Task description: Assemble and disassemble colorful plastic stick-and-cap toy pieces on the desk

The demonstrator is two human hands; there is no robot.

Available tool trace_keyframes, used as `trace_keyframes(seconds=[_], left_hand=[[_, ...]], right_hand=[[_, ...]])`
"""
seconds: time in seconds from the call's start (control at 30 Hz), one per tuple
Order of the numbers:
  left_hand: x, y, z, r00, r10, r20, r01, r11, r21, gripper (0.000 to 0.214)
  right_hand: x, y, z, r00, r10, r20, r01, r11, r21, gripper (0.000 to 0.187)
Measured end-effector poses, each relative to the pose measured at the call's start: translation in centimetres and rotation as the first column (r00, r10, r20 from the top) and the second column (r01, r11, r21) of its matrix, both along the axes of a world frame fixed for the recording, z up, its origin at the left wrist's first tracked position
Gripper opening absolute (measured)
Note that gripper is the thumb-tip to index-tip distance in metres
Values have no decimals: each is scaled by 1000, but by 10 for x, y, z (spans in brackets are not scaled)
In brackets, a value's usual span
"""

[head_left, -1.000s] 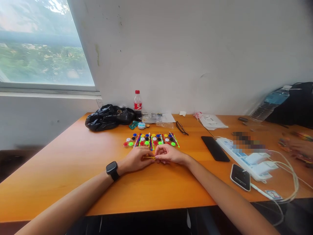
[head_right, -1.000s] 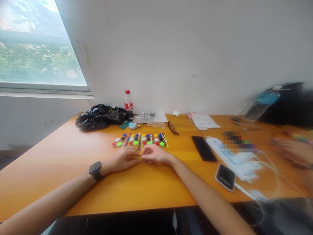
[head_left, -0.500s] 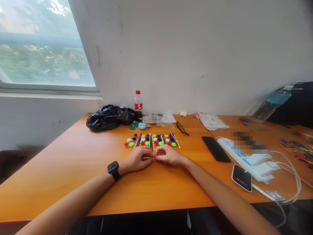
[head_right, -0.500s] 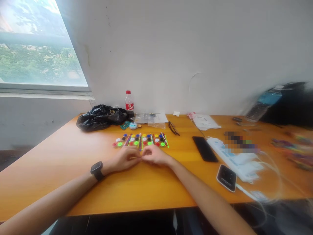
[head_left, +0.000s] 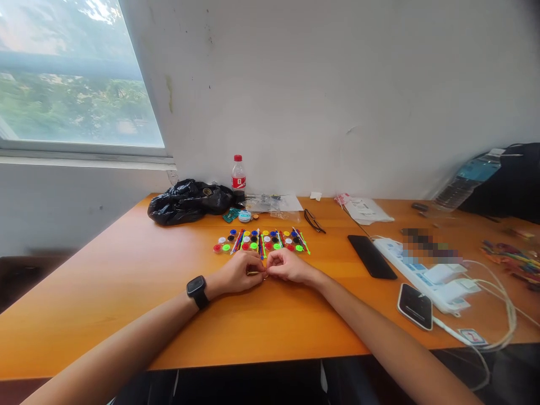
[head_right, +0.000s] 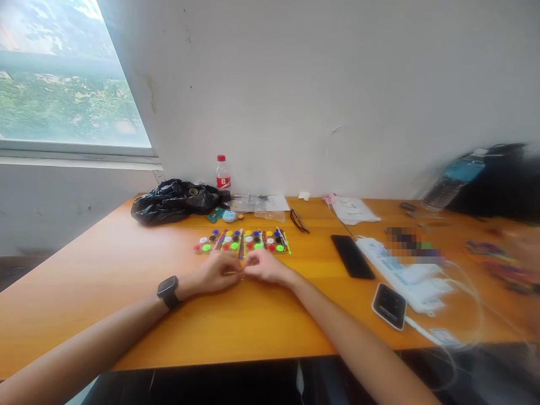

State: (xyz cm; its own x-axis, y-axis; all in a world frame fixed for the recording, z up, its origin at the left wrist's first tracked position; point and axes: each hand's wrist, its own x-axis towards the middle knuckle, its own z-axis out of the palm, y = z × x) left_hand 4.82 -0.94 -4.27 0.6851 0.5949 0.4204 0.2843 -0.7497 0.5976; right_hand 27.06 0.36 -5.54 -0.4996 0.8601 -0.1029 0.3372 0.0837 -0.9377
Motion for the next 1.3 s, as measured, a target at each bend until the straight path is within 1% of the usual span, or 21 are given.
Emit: trace_keyframes(seconds=[0.2,0.33,0.4,0.43,0.53,0.57,0.63,0.7,0.77,0.8,0.87,0.9,1.0,1.1,1.17,1.2,1.23,1.3], left_hand=[[1,4,-8,1000,-11,2,11,1000,3,17],[1,4,-11,1000,-1,-6,1,1000,13,16],[0,2,-10,1000,20,-18,-19,999,30,14],[0,0,-9,999,31,-25,-30,999,41,13],[-1,-5,-5,997,68,-28,-66,996,62,5],[-2,-6,-2,997,80,-20,-78,995,61,6],[-3,-9,2,995,101,8,-101,992,70,19],[-5,-10,7,991,122,50,-127,986,104,23],[-8,-9,11,982,158,107,-172,974,146,18],[-10,-9,13,974,182,138,-203,966,159,16],[-13,-8,15,954,234,188,-266,949,167,14],[-14,-8,15,945,258,201,-292,942,165,14],[-14,-7,14,929,309,206,-342,928,151,14],[-15,-3,14,921,327,211,-360,922,145,16],[-19,2,14,900,345,268,-391,909,145,24],[-23,6,14,878,365,309,-423,894,147,29],[-28,11,15,840,403,362,-480,864,151,33],[-41,23,15,766,494,411,-597,785,169,38]], right_hand=[[-1,1,-2,1000,-2,22,2,1000,11,8],[1,0,3,999,7,44,-9,999,41,8],[6,-1,8,996,18,92,-28,994,104,12],[9,-1,12,993,8,122,-27,988,155,15],[17,-1,22,985,-73,155,20,948,318,25],[19,0,25,985,-96,144,40,935,353,29],[21,0,29,988,-112,103,66,925,373,35],[21,-1,33,995,-84,62,61,948,312,42],[23,-1,36,999,-16,28,11,987,158,52],[24,-1,37,1000,6,-1,-6,998,69,57],[27,0,40,996,-13,-86,7,998,-67,62],[29,1,41,990,-53,-133,39,994,-99,61],[31,3,44,963,-152,-220,130,985,-112,56],[30,5,43,956,-190,-221,176,981,-83,53],[30,6,42,952,-213,-219,204,977,-66,51],[30,6,42,947,-227,-226,219,974,-61,50],[31,7,41,941,-241,-238,233,971,-60,49],[34,9,41,925,-268,-271,260,963,-66,48]])
